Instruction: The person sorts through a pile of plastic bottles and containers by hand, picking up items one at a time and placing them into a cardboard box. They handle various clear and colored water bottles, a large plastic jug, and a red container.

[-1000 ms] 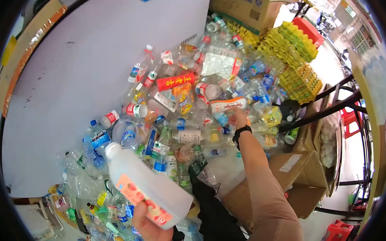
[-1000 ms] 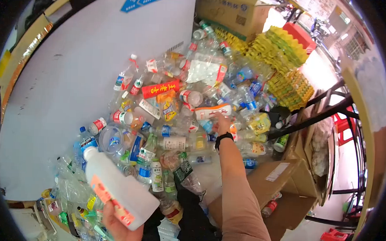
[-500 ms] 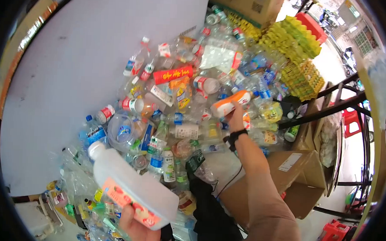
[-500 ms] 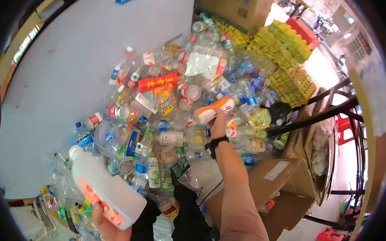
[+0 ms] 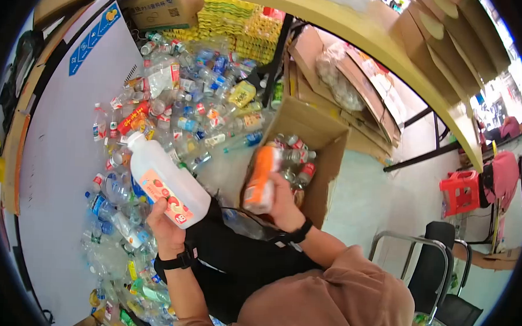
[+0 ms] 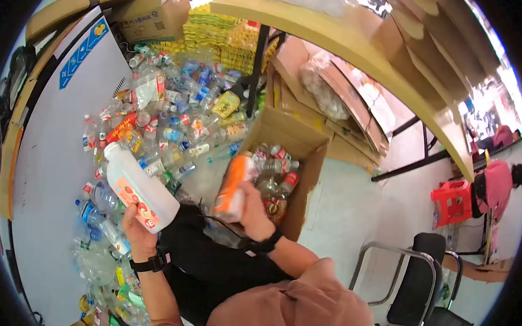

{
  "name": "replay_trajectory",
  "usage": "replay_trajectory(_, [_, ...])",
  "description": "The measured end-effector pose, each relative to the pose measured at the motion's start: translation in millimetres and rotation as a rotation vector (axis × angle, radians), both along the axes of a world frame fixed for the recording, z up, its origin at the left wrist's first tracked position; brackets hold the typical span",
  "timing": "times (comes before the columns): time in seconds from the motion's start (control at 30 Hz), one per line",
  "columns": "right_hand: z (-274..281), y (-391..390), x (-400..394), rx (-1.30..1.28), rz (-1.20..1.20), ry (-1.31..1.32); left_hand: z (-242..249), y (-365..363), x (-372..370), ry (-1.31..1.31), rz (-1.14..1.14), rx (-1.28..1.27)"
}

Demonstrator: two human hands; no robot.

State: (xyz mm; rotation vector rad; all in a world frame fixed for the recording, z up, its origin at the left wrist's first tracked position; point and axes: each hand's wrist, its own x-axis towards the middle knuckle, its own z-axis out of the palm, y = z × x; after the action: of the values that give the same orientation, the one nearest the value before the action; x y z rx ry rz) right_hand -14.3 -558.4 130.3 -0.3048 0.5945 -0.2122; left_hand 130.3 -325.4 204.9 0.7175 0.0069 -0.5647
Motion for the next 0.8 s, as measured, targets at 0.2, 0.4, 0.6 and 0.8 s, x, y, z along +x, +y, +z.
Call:
replay_trajectory(0.2, [48.9,-20.6,-136.5,-0.061,0.021,0.162,22.0,0.4,-66.1,-0.01,-0.031,0.094])
replay_trajectory(0.4, [40.7,-32.8,-222.4,-0.011,0.321,0.286,23.0,-18.3,-89.7,0.038,-0.119,0.256])
replay_trajectory(0.6, [-7.5,-44.6,-192.3,-0.247,0.274,0.256,16.7,-48.3,-102.7,0.09,-0.175,0.333])
replay_trajectory(0.8, [-105.0,-90.4,-97.0,-0.05,-0.045,0.201,16.7,-68.9,-98.3,0.034,-0.221,0.427])
